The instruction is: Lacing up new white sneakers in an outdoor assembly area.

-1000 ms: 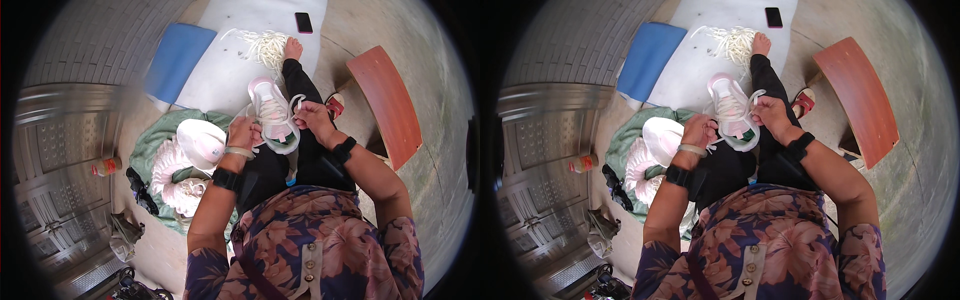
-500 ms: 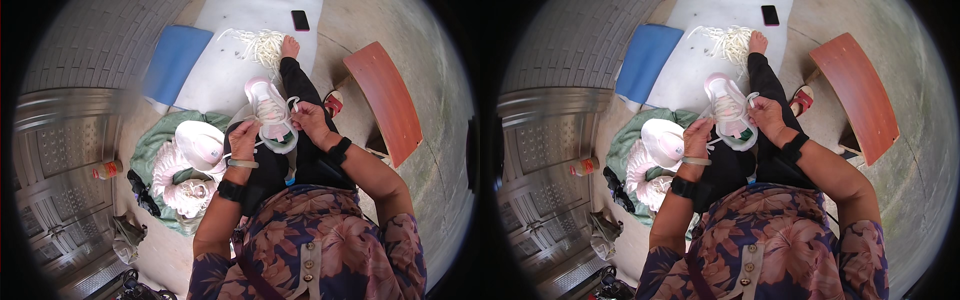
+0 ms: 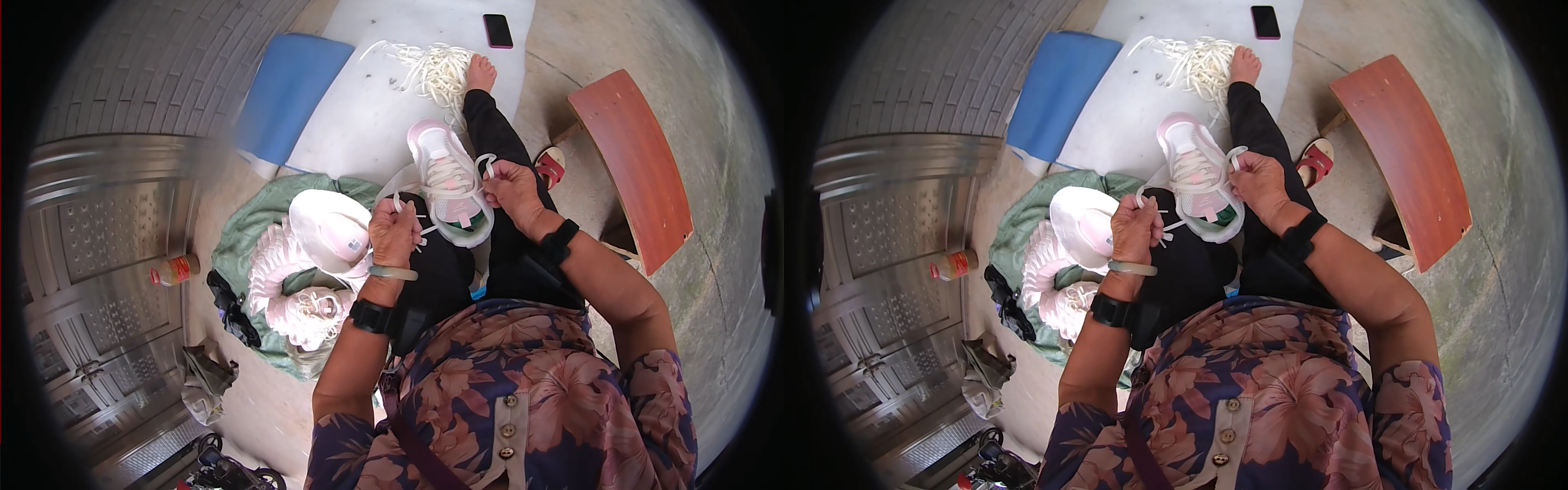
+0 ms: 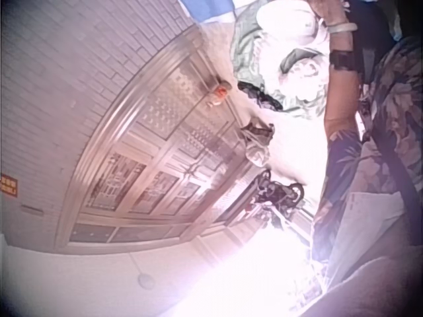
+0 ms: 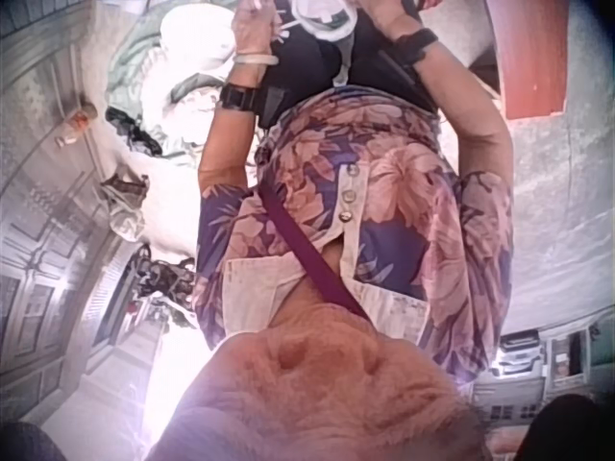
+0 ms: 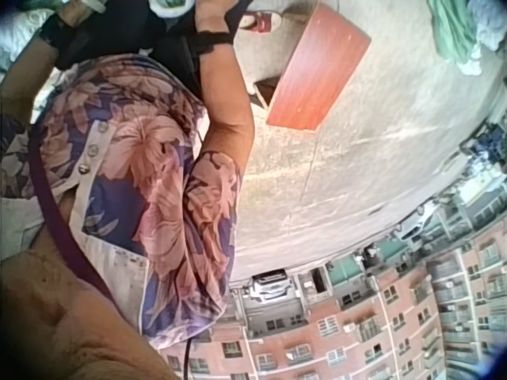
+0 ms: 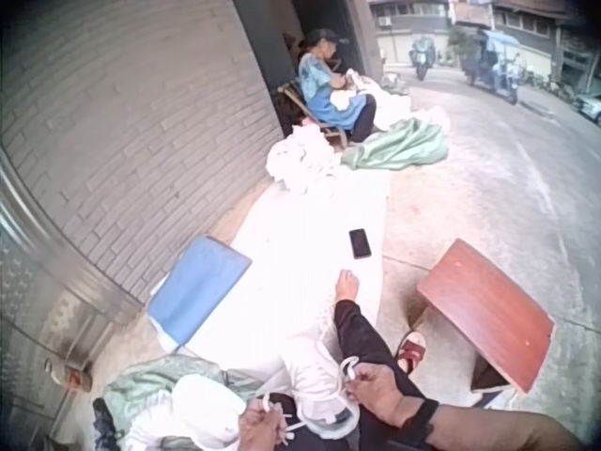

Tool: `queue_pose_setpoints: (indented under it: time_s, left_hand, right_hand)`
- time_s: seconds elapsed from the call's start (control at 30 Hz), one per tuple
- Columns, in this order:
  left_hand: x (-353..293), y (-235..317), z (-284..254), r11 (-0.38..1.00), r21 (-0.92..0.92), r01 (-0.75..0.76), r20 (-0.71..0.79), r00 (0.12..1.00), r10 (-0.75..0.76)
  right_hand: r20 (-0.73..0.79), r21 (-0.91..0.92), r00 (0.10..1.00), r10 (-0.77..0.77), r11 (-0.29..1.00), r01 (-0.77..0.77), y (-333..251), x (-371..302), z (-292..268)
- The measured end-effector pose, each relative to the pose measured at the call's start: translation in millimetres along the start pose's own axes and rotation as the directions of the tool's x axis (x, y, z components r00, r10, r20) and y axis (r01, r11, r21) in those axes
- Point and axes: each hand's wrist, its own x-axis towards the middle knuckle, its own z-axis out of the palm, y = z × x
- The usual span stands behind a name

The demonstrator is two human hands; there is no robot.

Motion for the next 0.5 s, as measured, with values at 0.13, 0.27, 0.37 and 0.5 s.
queue_pose_setpoints:
  time_s: [0.13, 0.27, 0.37, 0.5]
  left_hand:
    - [-2, 4, -2, 0.998, 0.034, 0.052, -0.004, 0.999, -0.052]
    - [2, 3, -6, 0.995, 0.055, 0.082, 0.019, 0.996, -0.084]
    - [10, -6, -5, 0.991, 0.115, 0.075, 0.000, 0.997, -0.076]
    - [27, -21, 4, 0.707, 0.618, -0.345, -0.010, 0.895, 0.445]
  right_hand:
    - [0.028, -0.139, 0.987, -0.158, 0.977, 0.160, 6, 0, 3]
    - [0.222, -0.581, 0.782, -0.582, 0.566, 0.585, 4, -2, 5]
    - [0.320, -0.680, 0.769, -0.553, 0.431, 0.593, -2, -1, 10]
    - [0.197, -0.812, 0.906, -0.374, 0.455, 0.365, -15, -5, 10]
